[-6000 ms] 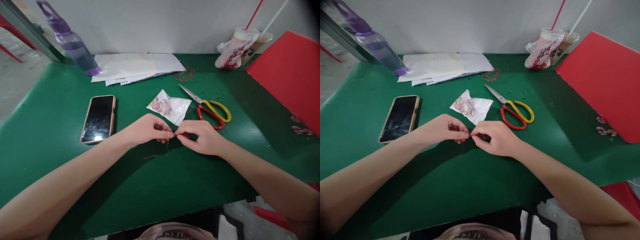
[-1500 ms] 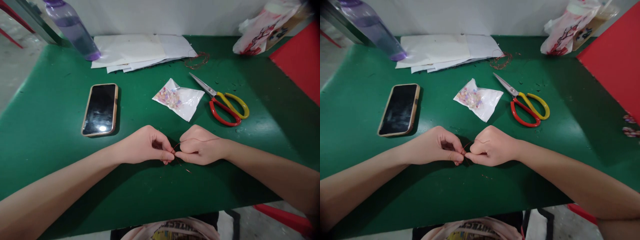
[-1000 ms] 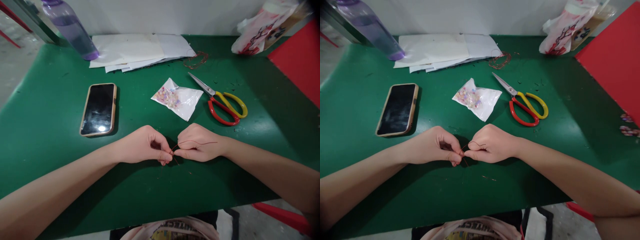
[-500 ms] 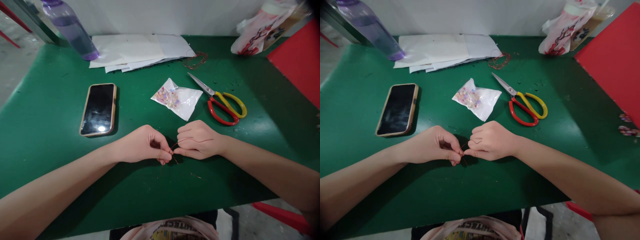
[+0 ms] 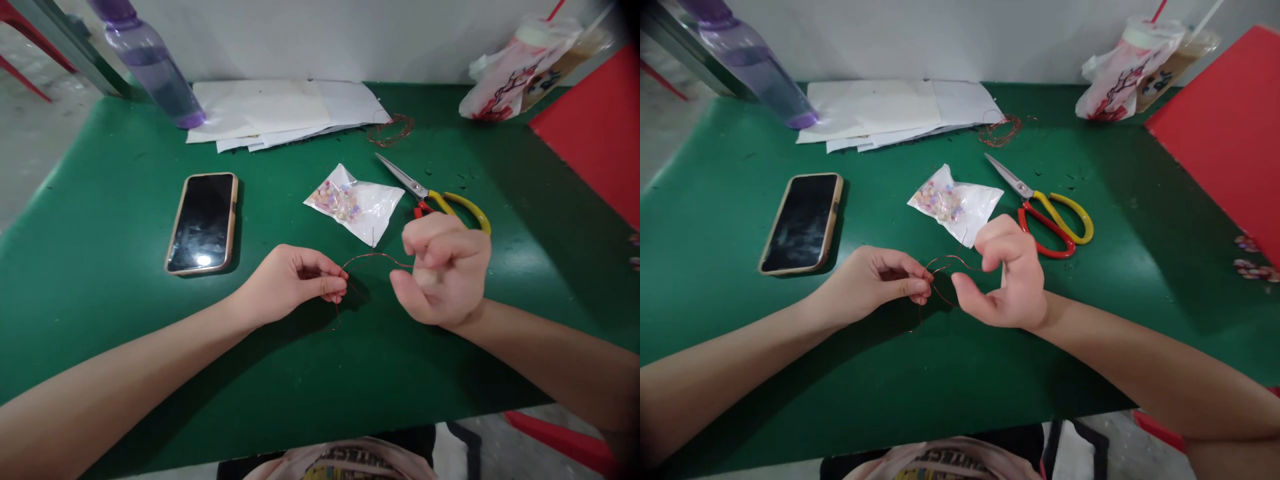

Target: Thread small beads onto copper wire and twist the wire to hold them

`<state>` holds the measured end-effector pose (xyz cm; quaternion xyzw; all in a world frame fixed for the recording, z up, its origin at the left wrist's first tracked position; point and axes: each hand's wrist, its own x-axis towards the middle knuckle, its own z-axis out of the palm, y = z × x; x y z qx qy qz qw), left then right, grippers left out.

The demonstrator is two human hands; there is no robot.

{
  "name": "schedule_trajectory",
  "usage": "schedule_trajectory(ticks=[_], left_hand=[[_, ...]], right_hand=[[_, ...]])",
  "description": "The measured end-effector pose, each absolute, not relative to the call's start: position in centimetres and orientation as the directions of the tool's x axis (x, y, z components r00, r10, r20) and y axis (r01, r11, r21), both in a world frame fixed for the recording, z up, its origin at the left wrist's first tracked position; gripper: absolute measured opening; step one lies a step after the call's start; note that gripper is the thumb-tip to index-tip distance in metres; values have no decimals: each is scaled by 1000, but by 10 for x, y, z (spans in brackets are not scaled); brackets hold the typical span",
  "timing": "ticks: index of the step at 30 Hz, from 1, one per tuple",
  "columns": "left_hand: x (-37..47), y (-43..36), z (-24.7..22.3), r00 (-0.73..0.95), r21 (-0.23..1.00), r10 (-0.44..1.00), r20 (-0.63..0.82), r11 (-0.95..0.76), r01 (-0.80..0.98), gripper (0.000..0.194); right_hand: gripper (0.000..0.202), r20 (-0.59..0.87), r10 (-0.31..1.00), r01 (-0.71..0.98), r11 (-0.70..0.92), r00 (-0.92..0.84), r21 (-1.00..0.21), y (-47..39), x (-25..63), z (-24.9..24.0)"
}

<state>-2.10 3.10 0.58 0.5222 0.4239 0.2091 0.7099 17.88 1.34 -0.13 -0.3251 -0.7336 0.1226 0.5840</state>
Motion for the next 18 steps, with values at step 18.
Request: schedule_trajectory(ticks=[18], left_hand=[[-21, 29, 2, 511, 958, 812, -281, 208, 196, 11]], right_hand=[[16, 247, 784, 525, 579, -570, -624, 12, 174, -9]])
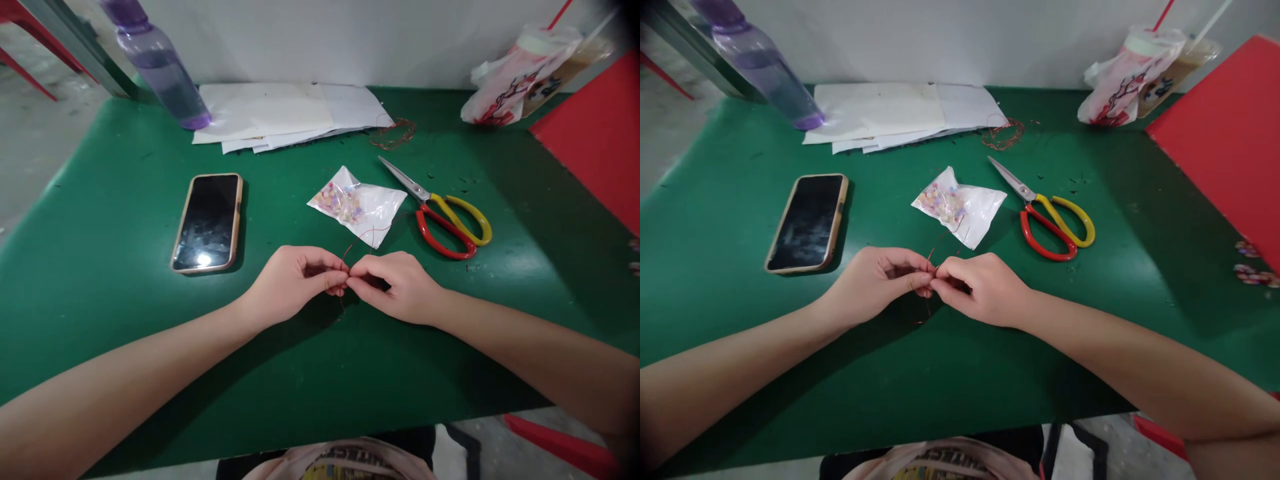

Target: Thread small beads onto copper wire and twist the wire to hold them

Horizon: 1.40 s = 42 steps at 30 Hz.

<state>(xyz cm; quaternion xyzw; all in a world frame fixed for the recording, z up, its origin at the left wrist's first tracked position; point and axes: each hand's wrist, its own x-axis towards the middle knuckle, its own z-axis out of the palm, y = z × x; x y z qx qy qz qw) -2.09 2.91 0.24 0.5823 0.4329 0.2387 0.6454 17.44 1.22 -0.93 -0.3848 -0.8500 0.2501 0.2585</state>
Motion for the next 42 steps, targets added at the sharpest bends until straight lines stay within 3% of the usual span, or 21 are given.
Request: schedule_trajectory(ticks=[4, 10, 19, 22, 26, 28, 33, 42], left_hand=[[-20, 29, 1, 487, 959, 828, -279, 218, 179, 11], [-19, 29, 0, 481, 957, 827, -290, 239, 165, 12], [-17, 26, 0, 470, 955, 835, -287, 212, 206, 14], [-17, 27, 0, 479, 952, 824, -303, 235, 197, 14], [-19, 30, 3, 526, 944, 783, -331, 274, 185, 13], [-21, 31, 4, 565, 939, 750, -343, 281, 198, 13], [-25, 32, 5, 625, 934, 694, -356, 289, 211, 12], [-25, 36, 5, 679, 925, 630, -378, 296, 240, 13]], right_hand=[[21, 244, 765, 592, 624, -596, -510, 12, 174, -11], [27, 380, 668, 688, 718, -640, -104, 5, 170, -10], [25, 503, 442, 575, 806, -743, 140, 3, 169, -6], [25, 514, 445, 580, 804, -734, 132, 4, 172, -6], [4, 588, 505, 611, 792, -632, -24, 10, 178, -5], [11, 605, 489, 583, 811, -628, -51, 13, 180, -5], [15, 512, 453, 491, 868, -730, -69, 15, 179, -8], [5, 472, 497, 470, 863, -728, -186, 14, 179, -10]])
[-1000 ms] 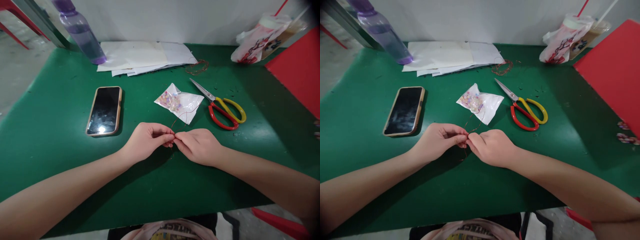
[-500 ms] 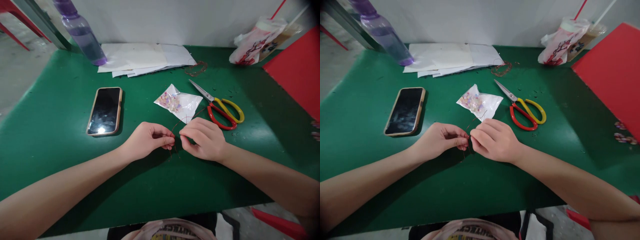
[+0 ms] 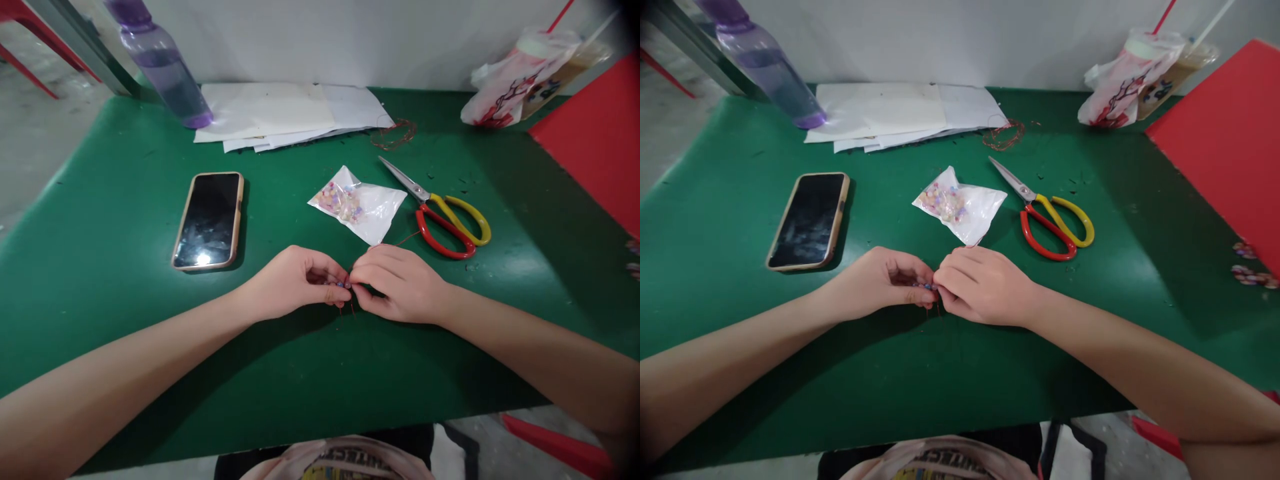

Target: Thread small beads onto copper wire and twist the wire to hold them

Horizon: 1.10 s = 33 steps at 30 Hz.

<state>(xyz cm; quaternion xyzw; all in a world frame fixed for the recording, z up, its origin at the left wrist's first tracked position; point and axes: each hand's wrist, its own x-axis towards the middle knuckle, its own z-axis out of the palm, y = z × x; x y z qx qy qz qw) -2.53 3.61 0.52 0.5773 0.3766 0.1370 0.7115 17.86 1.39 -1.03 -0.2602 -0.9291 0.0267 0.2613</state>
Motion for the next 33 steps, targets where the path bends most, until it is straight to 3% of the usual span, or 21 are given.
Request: schedule_trajectory(ticks=[4, 12, 33], left_hand=[[-27, 39, 10, 723, 910, 575, -384, 370, 189, 18], [-31, 39, 10, 748, 922, 561, -354, 343, 180, 16], [-27, 38, 18, 695, 890, 561, -450, 343, 299, 13]], right_hand=[[6, 524, 469, 456, 875, -711, -165, 16, 180, -9], [14, 631, 429, 460, 879, -647, -126, 15, 181, -8], [12, 561, 366, 377, 921, -742, -103, 17, 183, -10]])
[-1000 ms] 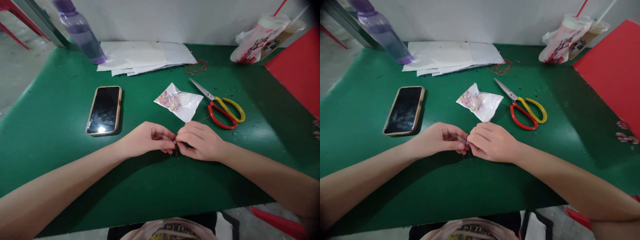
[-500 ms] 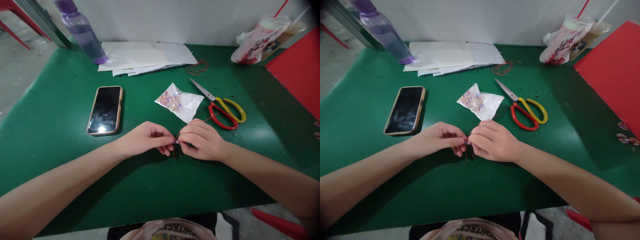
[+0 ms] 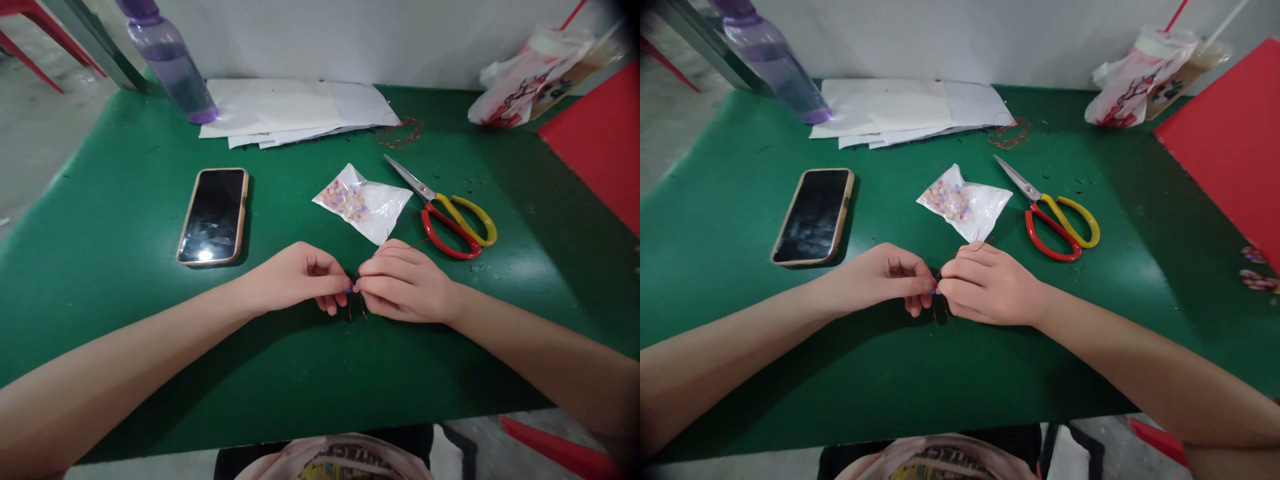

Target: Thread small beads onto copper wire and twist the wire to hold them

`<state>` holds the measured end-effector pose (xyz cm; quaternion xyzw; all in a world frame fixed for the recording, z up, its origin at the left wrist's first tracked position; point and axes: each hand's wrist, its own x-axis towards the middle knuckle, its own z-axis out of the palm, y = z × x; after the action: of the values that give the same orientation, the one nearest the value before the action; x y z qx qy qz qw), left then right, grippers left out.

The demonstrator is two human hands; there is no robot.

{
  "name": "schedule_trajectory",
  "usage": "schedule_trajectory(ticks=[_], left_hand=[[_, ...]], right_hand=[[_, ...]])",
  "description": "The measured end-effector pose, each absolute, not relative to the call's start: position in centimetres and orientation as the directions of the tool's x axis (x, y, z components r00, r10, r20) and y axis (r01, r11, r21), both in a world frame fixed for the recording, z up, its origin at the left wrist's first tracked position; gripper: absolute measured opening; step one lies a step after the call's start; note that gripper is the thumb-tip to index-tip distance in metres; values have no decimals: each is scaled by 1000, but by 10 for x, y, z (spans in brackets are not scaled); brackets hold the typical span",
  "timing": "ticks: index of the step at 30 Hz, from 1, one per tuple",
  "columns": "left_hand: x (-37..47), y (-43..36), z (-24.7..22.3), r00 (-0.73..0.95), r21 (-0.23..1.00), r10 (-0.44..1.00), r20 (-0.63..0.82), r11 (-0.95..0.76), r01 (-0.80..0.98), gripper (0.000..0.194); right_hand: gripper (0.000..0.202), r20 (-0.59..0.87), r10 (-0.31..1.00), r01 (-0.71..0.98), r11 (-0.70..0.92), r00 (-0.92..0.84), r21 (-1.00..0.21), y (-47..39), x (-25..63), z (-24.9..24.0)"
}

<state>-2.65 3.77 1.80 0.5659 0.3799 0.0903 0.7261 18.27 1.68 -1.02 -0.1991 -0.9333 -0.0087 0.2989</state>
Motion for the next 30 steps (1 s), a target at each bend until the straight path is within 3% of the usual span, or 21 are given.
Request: schedule_trajectory(ticks=[11, 30], left_hand=[[-29, 37, 10, 680, 897, 588, -438, 330, 293, 10], [-28, 38, 12, 673, 893, 589, -447, 330, 306, 12]], right_hand=[[4, 516, 340, 367, 929, -786, -53, 18, 182, -11], [3, 500, 353, 359, 929, -791, -89, 19, 183, -13]])
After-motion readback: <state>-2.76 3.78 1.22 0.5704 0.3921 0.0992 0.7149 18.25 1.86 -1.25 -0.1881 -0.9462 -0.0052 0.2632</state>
